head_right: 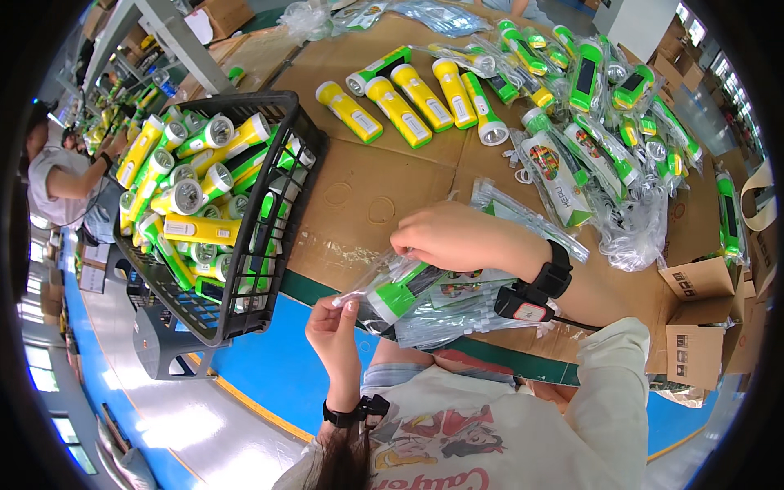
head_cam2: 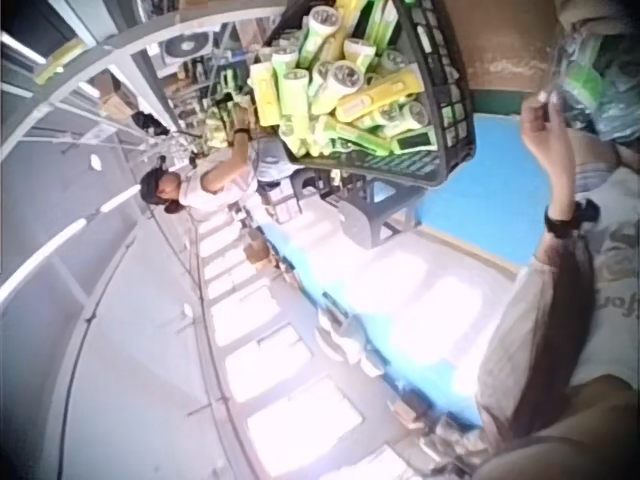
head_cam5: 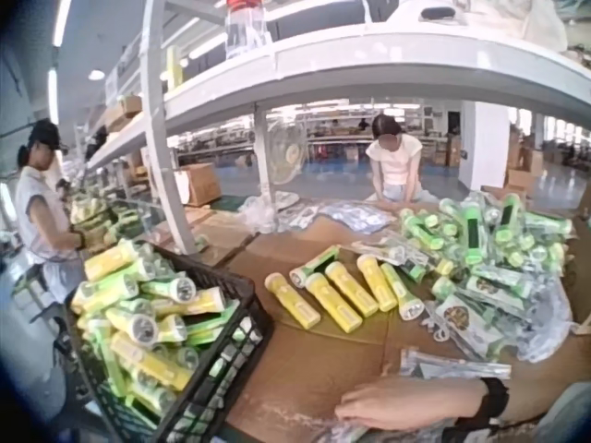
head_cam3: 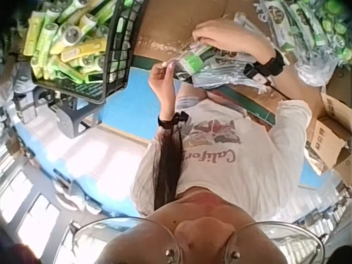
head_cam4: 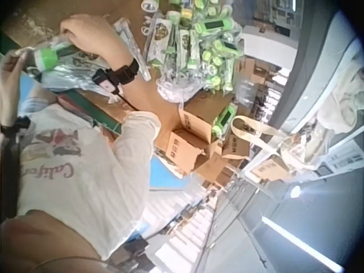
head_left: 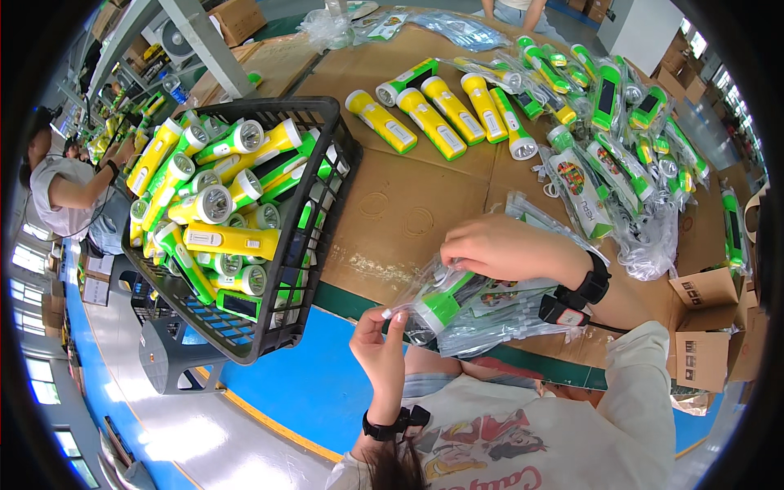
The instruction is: Packaging flashlights and cables into plastic bags at an assembly line.
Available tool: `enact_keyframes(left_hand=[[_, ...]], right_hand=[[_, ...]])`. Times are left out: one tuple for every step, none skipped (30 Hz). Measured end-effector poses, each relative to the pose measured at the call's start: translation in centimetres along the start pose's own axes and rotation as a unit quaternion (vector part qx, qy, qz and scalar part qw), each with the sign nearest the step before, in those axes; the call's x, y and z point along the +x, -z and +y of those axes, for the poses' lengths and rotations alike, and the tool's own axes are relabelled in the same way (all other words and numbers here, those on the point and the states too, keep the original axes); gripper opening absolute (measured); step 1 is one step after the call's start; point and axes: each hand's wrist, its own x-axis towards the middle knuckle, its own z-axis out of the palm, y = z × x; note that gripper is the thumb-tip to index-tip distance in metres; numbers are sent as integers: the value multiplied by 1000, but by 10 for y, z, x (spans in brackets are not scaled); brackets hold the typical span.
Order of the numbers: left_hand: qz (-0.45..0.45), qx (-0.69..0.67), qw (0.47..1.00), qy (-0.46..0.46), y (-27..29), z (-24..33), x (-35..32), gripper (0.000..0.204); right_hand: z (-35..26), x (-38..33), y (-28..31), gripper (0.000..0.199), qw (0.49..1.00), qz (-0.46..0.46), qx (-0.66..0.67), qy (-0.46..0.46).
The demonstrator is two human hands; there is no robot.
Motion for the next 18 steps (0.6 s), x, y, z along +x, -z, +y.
enact_keyframes(left_hand=[[25, -17, 999, -19, -4, 2, 4, 5], [28, -43, 998, -32, -6, 5, 6, 5], [29, -43, 998, -32, -7, 7, 10, 5], [33, -38, 998, -45, -9, 10, 13, 7], [37, -34, 997, -58, -11, 12, 16, 9], [36, -35, 997, -59, -15, 15, 18, 9], [43, -36, 996, -75, -20, 18, 19, 10], [50, -38, 994, -90, -23, 21, 20, 12], [47, -39, 994, -91, -28, 23, 21, 12], [52, -37, 992, -110, -32, 25, 22, 12], [57, -36, 989, -130, -35, 26, 23, 12], [55, -37, 989, -130, -36, 27, 23, 12], [64, -34, 986, -147, -37, 27, 23, 13], [74, -31, 983, -163, -37, 28, 24, 13], [75, -32, 983, -166, -39, 29, 23, 13], [89, -23, 977, -194, -40, 31, 23, 12], [103, -14, 969, -223, -41, 33, 21, 12], [102, -15, 969, -225, -42, 38, 18, 12]], right_hand=[[0, -2, 1, 12, 1000, -2, 1, 3], [-1, -4, 4, 12, 999, 30, -11, 1], [-2, -6, 7, 14, 998, 63, -24, -1], [-4, -9, 9, 14, 998, 63, -24, -1], [-6, -13, 10, 18, 997, 67, -47, -6], [-9, -16, 13, 21, 995, 70, -71, -12], [-15, -19, 17, 21, 995, 71, -71, -13], [-21, -22, 23, 22, 995, 69, -72, -25], [-25, -25, 27, 23, 994, 67, -72, -39], [-28, -28, 27, 23, 994, 68, -74, -40], [-31, -31, 25, 23, 993, 97, -58, -29], [-33, -34, 25, 23, 991, 126, -42, -18], [-36, -36, 25, 23, 991, 127, -44, -18], [-39, -37, 25, 18, 986, 162, -30, -29], [-43, -36, 26, 15, 980, 196, -14, -38], [-50, -32, 27, 15, 980, 197, -15, -35], [-59, -24, 28, 16, 967, 251, -48, 18], [-69, -15, 27, 17, 947, 303, -82, 68]])
